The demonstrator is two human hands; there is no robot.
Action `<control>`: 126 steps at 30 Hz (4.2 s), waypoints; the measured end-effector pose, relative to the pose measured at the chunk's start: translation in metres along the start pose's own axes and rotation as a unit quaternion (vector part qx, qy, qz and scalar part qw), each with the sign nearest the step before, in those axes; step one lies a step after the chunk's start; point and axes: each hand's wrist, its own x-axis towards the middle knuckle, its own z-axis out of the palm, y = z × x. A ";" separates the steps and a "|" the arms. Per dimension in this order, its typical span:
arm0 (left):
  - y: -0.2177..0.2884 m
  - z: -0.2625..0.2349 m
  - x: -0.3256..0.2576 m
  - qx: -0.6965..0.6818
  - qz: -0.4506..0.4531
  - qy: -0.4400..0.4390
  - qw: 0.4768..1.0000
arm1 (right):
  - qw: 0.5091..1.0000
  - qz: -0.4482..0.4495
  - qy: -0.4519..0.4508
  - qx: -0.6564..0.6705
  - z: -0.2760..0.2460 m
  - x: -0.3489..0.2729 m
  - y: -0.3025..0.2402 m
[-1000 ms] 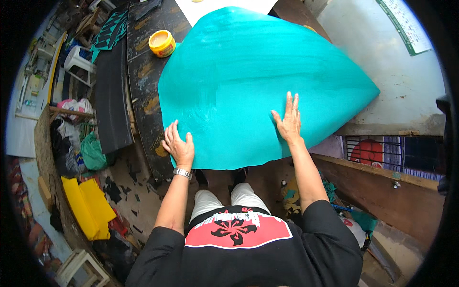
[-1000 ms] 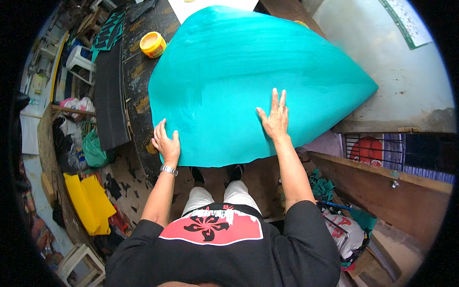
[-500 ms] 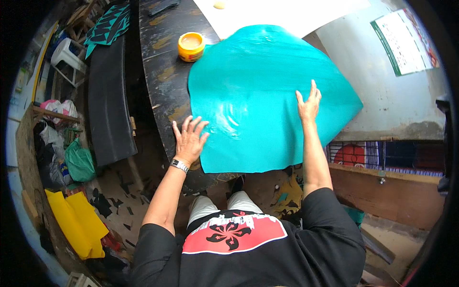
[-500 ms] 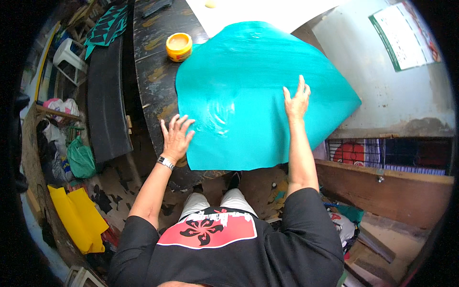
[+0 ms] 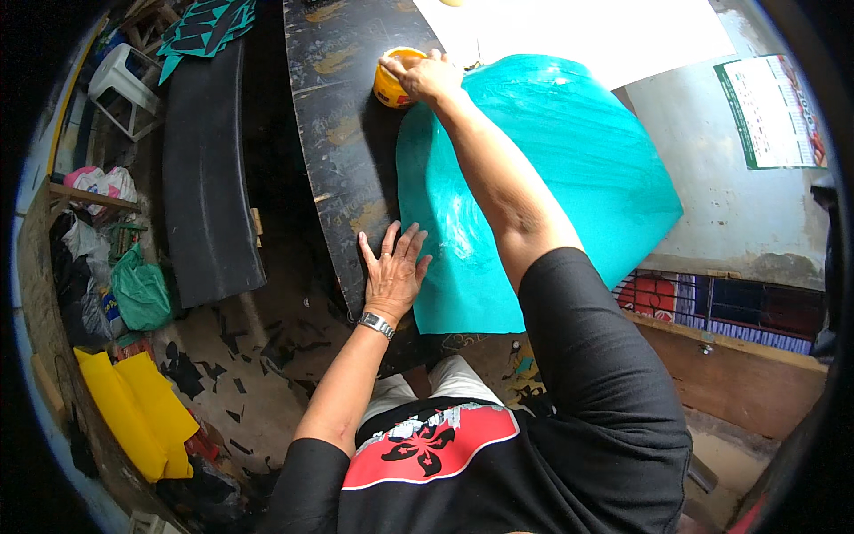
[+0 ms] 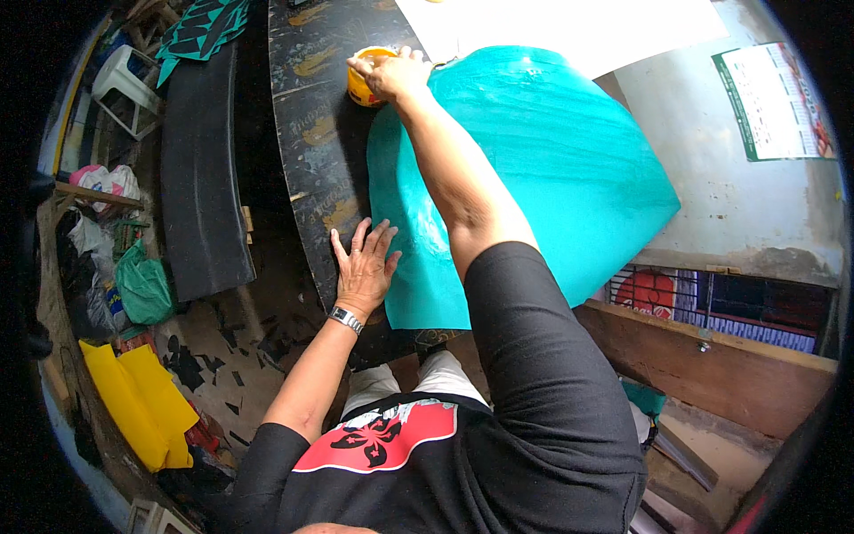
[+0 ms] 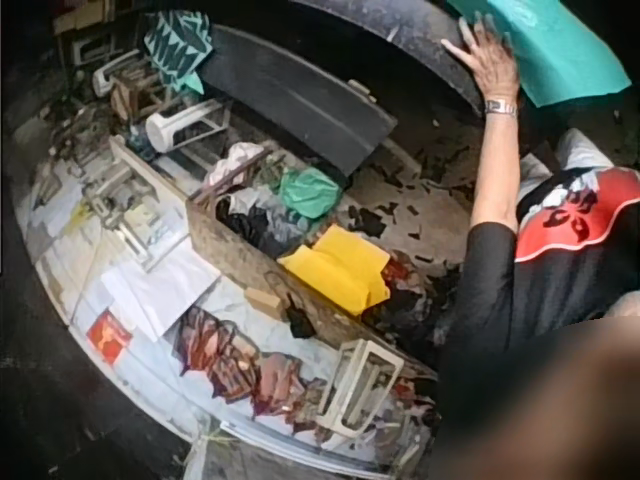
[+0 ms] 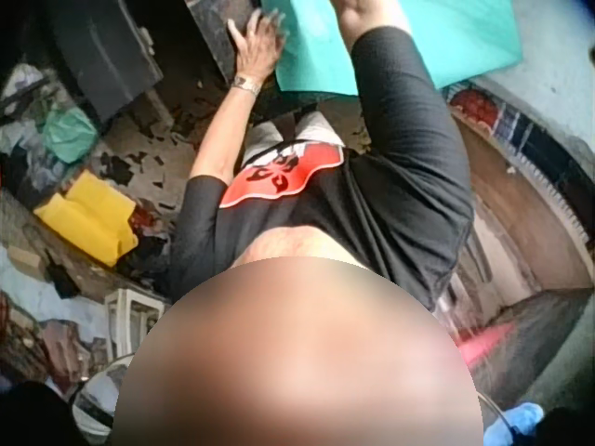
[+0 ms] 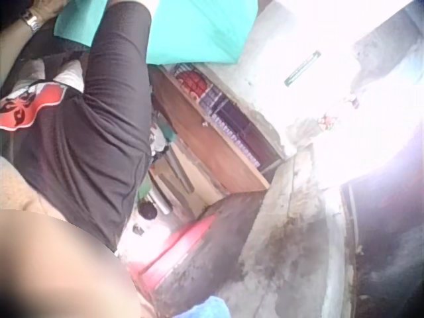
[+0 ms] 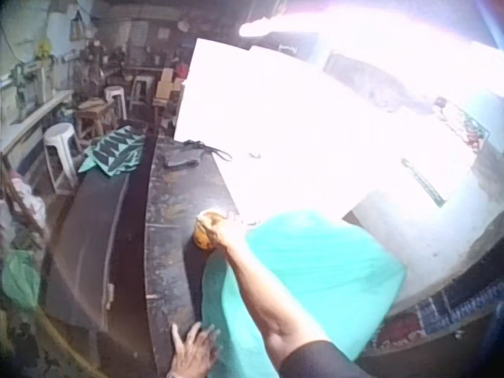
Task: The person places a large teal fabric sheet on a work table, then repeatedly scoops a viscous substance from a yellow tub and spreads it across the fabric surface with their hands. They smooth and reposition the fabric multiple times while continuing to apply the substance.
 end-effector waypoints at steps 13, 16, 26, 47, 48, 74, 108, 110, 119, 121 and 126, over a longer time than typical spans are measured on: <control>0.005 -0.006 0.002 0.069 0.014 0.031 0.997 | 0.952 0.062 -0.183 0.235 -0.018 -0.003 -0.002; 0.005 -0.005 0.003 0.097 0.008 0.009 0.995 | 0.889 0.015 -0.334 0.314 -0.027 -0.039 0.004; -0.001 0.004 0.000 0.113 -0.005 -0.005 0.994 | 0.784 -0.011 0.126 0.608 0.027 -0.288 0.288; 0.001 0.001 0.001 0.088 0.018 0.011 0.996 | 0.986 0.131 -0.079 0.064 0.096 -0.300 0.406; 0.002 0.000 0.001 0.064 0.019 0.018 0.998 | 0.989 0.111 -0.077 0.065 0.094 -0.297 0.390; 0.001 -0.031 -0.072 -0.002 0.033 -0.021 0.999 | 0.926 -0.070 0.229 0.292 -0.035 -0.122 0.040; 0.001 -0.021 -0.071 0.101 0.016 -0.038 0.994 | 0.739 -0.096 -0.080 0.663 0.039 -0.328 0.267; -0.001 -0.020 -0.071 0.112 0.024 -0.036 0.993 | 0.849 0.071 0.007 0.524 0.060 -0.365 0.344; -0.002 -0.016 -0.072 0.137 0.025 -0.042 0.989 | 0.986 0.154 -0.049 0.034 0.112 -0.398 0.473; -0.001 -0.018 -0.072 0.132 0.020 -0.048 0.990 | 0.987 0.145 -0.065 0.033 0.108 -0.390 0.446; 0.005 -0.021 -0.074 0.128 0.020 -0.010 0.992 | 0.996 0.038 -0.040 0.069 0.104 -0.365 0.327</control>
